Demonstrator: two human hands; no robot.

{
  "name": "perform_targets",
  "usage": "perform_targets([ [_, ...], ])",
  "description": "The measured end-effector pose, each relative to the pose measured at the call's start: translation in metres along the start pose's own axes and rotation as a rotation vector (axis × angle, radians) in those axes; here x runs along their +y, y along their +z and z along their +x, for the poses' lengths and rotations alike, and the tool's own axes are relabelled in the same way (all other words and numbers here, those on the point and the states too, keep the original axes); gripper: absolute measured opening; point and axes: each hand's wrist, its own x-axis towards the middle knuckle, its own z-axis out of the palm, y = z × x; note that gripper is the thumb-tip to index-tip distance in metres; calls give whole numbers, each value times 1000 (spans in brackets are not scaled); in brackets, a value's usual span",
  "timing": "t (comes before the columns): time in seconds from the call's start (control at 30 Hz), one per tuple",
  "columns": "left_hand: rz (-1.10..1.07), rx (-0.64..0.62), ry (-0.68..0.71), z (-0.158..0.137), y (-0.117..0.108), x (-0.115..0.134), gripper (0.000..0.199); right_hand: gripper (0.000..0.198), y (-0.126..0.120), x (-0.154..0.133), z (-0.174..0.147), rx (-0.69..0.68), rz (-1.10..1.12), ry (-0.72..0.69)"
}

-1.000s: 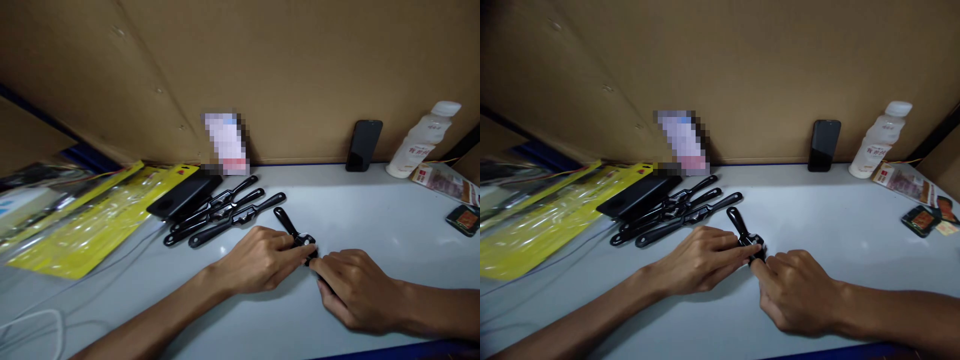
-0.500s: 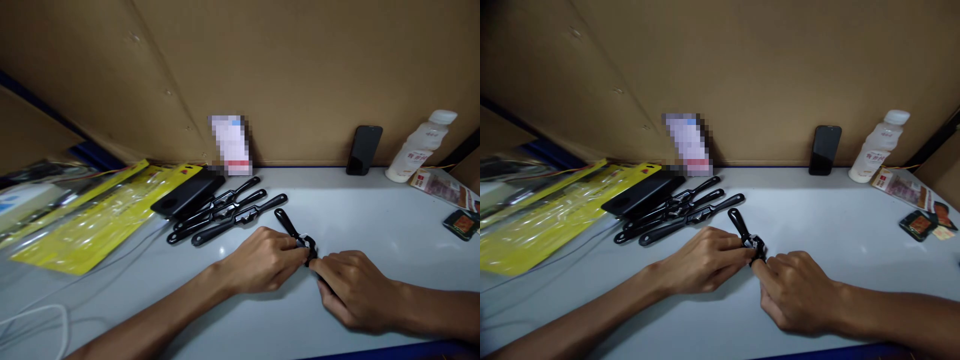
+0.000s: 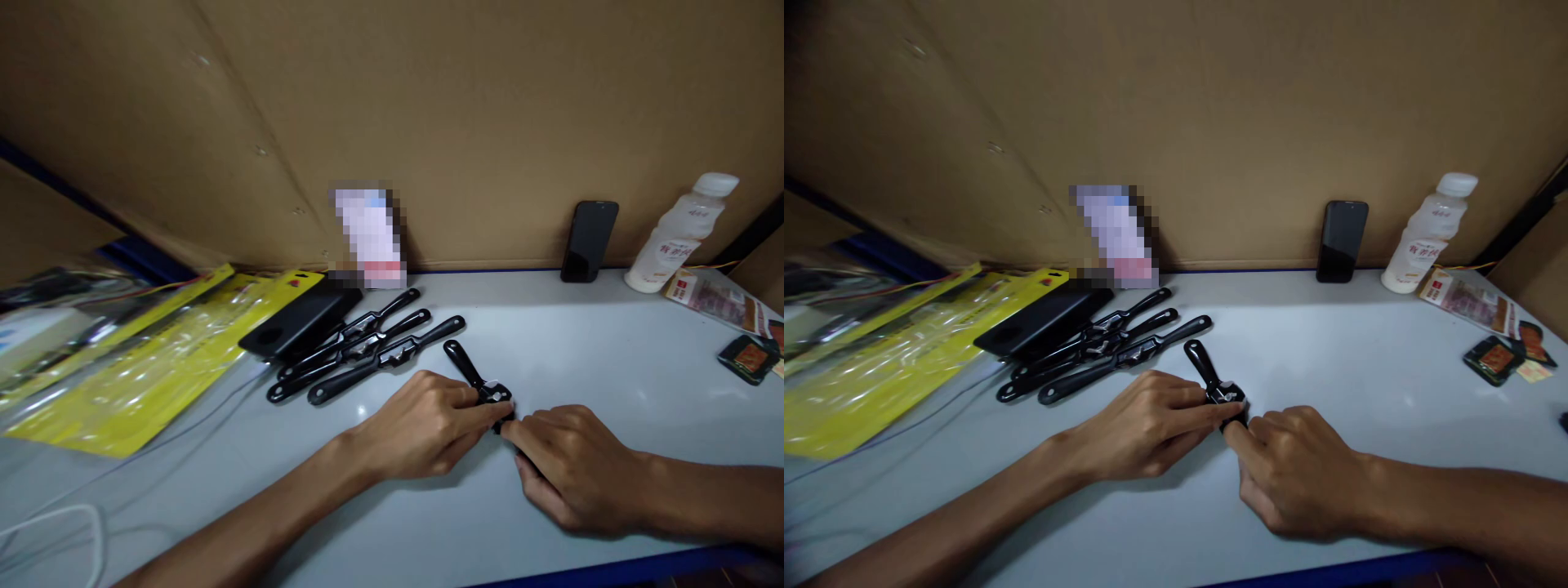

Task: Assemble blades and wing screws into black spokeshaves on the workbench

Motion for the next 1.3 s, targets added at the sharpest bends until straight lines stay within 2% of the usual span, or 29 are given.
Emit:
perform_targets([
  [0.17, 54, 28, -108, -1, 2, -4, 30, 20, 1, 0, -1, -2, 8, 3],
  [0.37, 9, -6, -12, 0, 1, 1, 30, 22, 0, -1, -1, 3, 0, 13],
  [0.57, 60, 45, -117, -1, 1, -3, 32, 22, -1, -1, -1, -19, -8, 4],
  [0.73, 5, 4, -3, 0, 0, 1, 30, 20, -1, -1, -1, -17, -10, 15],
  [0.93, 74, 61, -124, -2, 3, -4, 29, 22, -2, 0, -1, -19, -5, 7],
  [1.13, 15, 52, -9, 1, 1, 1, 32, 22, 1, 0, -2, -12, 1, 9],
  [1.3, 42, 82, -94, 0, 3, -1, 30, 23, 0, 0, -1, -15, -7, 6],
])
